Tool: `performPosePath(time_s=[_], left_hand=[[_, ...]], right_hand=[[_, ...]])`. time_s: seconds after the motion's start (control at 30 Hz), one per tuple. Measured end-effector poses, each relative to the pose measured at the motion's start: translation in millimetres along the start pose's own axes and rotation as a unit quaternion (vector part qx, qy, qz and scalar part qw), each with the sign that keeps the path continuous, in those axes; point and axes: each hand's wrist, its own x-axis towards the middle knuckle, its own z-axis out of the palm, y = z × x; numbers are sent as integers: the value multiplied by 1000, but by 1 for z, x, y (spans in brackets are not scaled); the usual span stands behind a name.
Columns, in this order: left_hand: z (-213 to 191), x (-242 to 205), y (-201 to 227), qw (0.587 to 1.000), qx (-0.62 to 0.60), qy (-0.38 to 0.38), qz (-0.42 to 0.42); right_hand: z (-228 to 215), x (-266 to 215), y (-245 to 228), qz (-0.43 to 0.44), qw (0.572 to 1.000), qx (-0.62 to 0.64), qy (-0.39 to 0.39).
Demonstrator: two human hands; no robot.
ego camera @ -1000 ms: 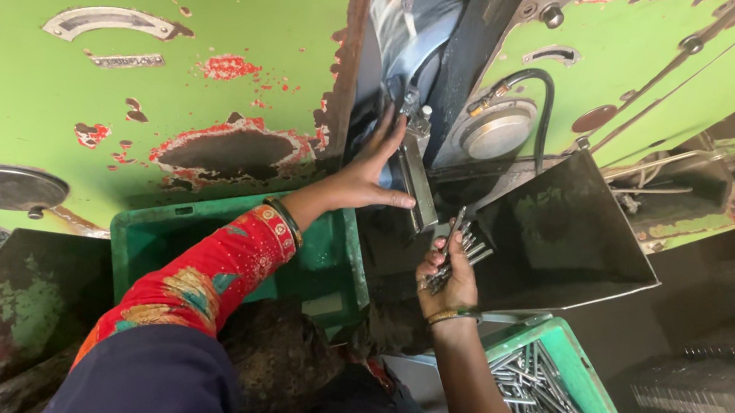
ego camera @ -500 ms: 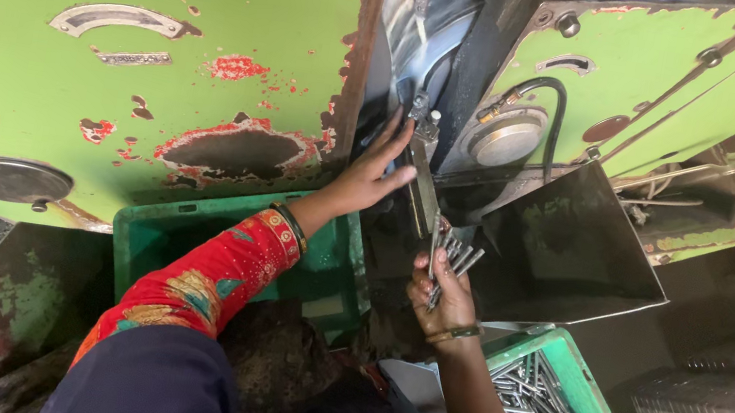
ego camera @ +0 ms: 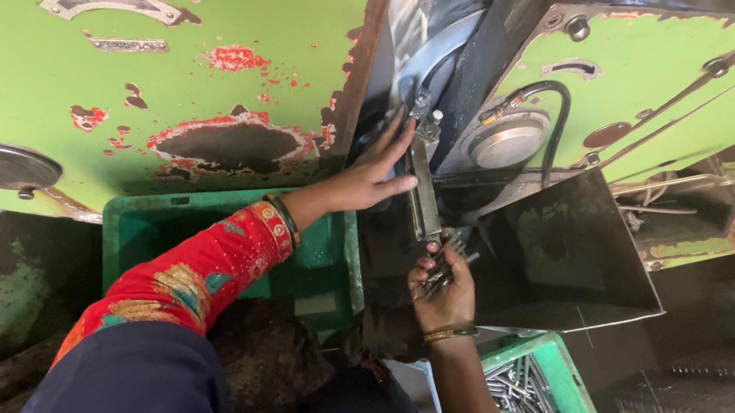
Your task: The person repeatedly picks up small metal rods from a green crate and presses them against a rotating grinding wheel to smooth or sharpen their edges. Finished rods are placed back into the crate. The process is continuous and repetitive throughout the clip.
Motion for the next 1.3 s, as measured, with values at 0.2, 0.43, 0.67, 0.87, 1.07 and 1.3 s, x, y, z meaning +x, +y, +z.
performPosePath(time_s=[0.2,0.43,0.67,0.87,1.07,1.3], left_hand=[[7,-2,7,998,33,46,-36],[-13,5,32,998,-20,-51,-30],[-17,4,25,996,-17,-64,-56],[-14,4,20,998,-35,-43,-41],[-9,1,14,999,-25,-13,-36],[-9,7,13,998,-17,-35,-40]], right_hand=[[6,1,0,-58,997,15,38],[4,10,-2,-80,989,9,121],[-5,8,-2,-103,992,3,78],[27,-5,0,-67,996,-33,48],[66,-37,8,-80,980,-162,-87],[79,-37,9,-70,967,-225,-97]])
